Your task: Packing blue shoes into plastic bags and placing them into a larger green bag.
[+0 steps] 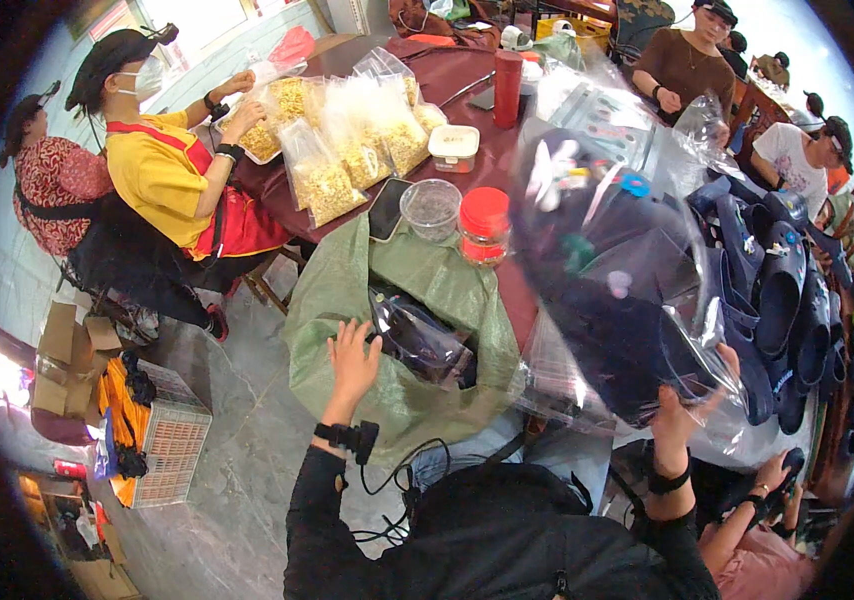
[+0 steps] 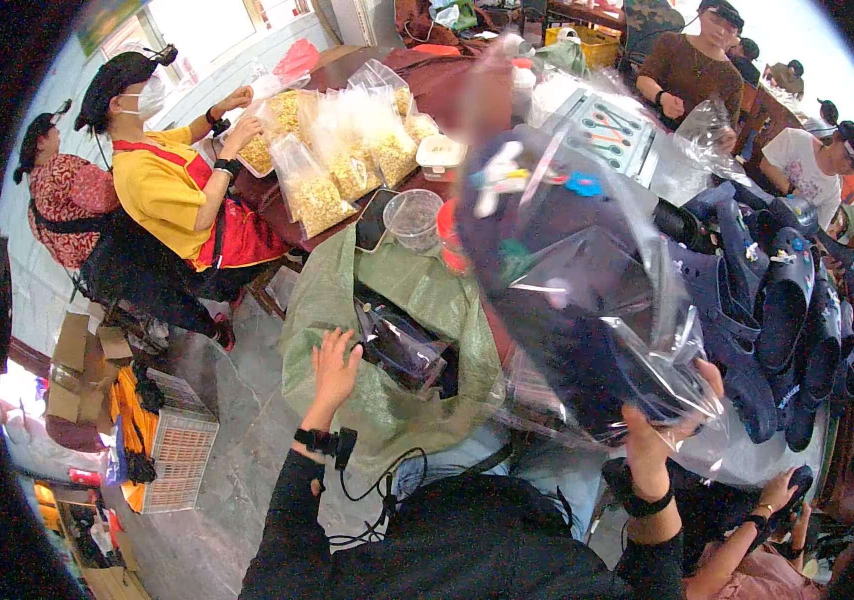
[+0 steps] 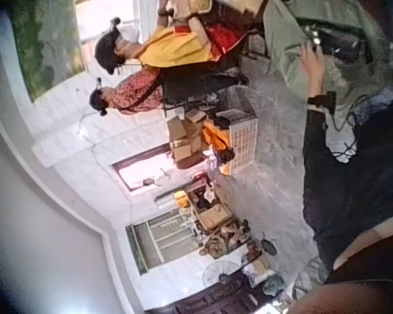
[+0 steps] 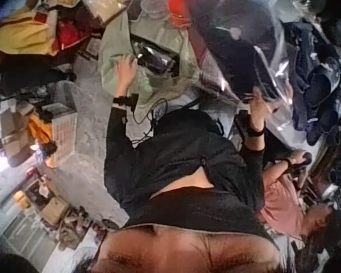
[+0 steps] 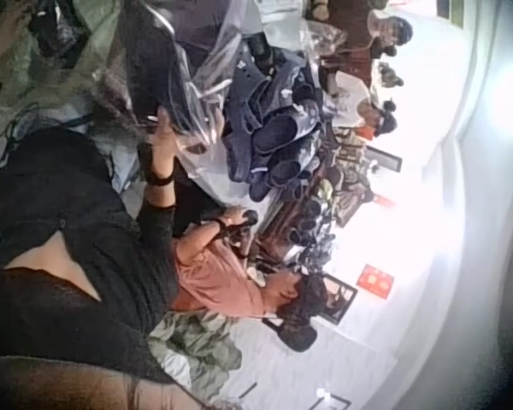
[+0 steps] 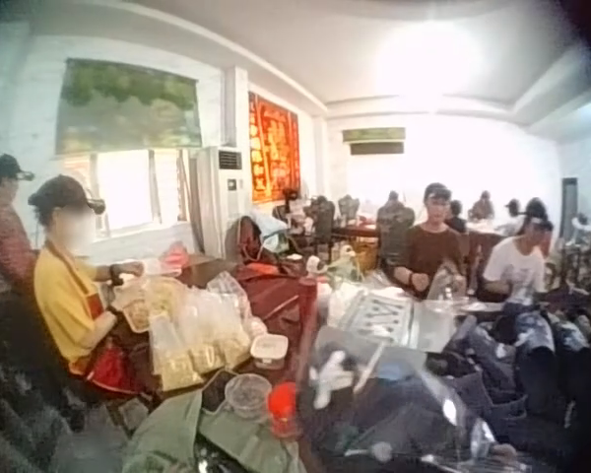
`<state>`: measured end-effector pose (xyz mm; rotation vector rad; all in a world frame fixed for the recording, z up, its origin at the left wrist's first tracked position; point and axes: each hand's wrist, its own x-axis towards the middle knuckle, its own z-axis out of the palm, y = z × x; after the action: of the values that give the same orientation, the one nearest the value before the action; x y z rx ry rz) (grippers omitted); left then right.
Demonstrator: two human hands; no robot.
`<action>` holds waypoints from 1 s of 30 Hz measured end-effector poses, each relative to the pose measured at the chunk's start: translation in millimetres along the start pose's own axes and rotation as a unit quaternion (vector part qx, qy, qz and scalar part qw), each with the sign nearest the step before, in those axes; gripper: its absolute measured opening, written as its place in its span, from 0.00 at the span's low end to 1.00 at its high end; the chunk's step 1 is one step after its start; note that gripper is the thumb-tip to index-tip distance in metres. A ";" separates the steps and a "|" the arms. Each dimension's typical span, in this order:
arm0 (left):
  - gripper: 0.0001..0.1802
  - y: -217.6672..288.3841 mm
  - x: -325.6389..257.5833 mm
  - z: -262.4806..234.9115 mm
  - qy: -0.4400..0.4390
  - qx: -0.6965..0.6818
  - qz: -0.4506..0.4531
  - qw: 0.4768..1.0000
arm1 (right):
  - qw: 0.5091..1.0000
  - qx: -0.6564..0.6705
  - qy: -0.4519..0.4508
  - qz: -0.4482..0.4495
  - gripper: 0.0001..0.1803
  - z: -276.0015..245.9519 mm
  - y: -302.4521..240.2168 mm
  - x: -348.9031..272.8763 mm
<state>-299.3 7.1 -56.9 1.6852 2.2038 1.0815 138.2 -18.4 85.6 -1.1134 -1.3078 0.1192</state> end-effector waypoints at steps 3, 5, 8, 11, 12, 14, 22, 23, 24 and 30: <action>0.22 -24.7 14.1 0.3 -0.230 0.192 -0.006 0.954 | 0.985 0.113 -0.082 0.098 0.47 32.0 -13.6 -2.4; 0.24 -13.6 20.3 -9.1 -0.274 0.231 -0.033 0.933 | 0.955 0.162 -0.158 0.192 0.47 53.5 -18.2 -13.0; 0.28 -10.4 9.1 -19.1 -0.277 0.296 -0.055 0.912 | 0.873 0.323 -0.190 0.313 0.48 95.4 -31.0 -36.5; 0.27 -17.6 -6.5 -33.4 -0.249 0.366 -0.059 0.895 | 0.886 0.247 -0.283 0.271 0.45 122.5 -22.0 -57.3; 0.28 -17.4 -10.9 -38.5 -0.234 0.331 -0.107 0.908 | 0.897 0.214 -0.292 0.253 0.45 129.0 -24.4 -61.5; 0.29 -22.4 -20.1 -55.8 -0.208 0.298 -0.163 0.917 | 0.900 0.208 -0.305 0.231 0.45 142.1 -27.7 -70.7; 0.36 -9.9 -30.8 -108.9 -0.336 0.329 -0.296 0.831 | 0.904 0.146 -0.398 -0.057 0.46 159.3 -10.8 -86.9; 0.36 -7.6 -28.8 -116.2 -0.344 0.326 -0.295 0.829 | 0.894 0.162 -0.399 -0.126 0.46 160.7 -12.4 -85.3; 0.38 -7.6 -26.5 -123.9 -0.366 0.298 -0.280 0.836 | 0.894 0.155 -0.403 -0.119 0.46 159.3 -14.8 -83.9; 0.25 -37.9 -16.3 -146.6 -0.286 0.285 -0.224 0.887 | 0.846 0.130 -0.488 -0.170 0.44 146.7 -14.6 -63.2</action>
<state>-400.5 -76.1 20.9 1.2878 2.4001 -0.1918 -7.7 19.0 30.4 -0.5379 -2.2925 0.6438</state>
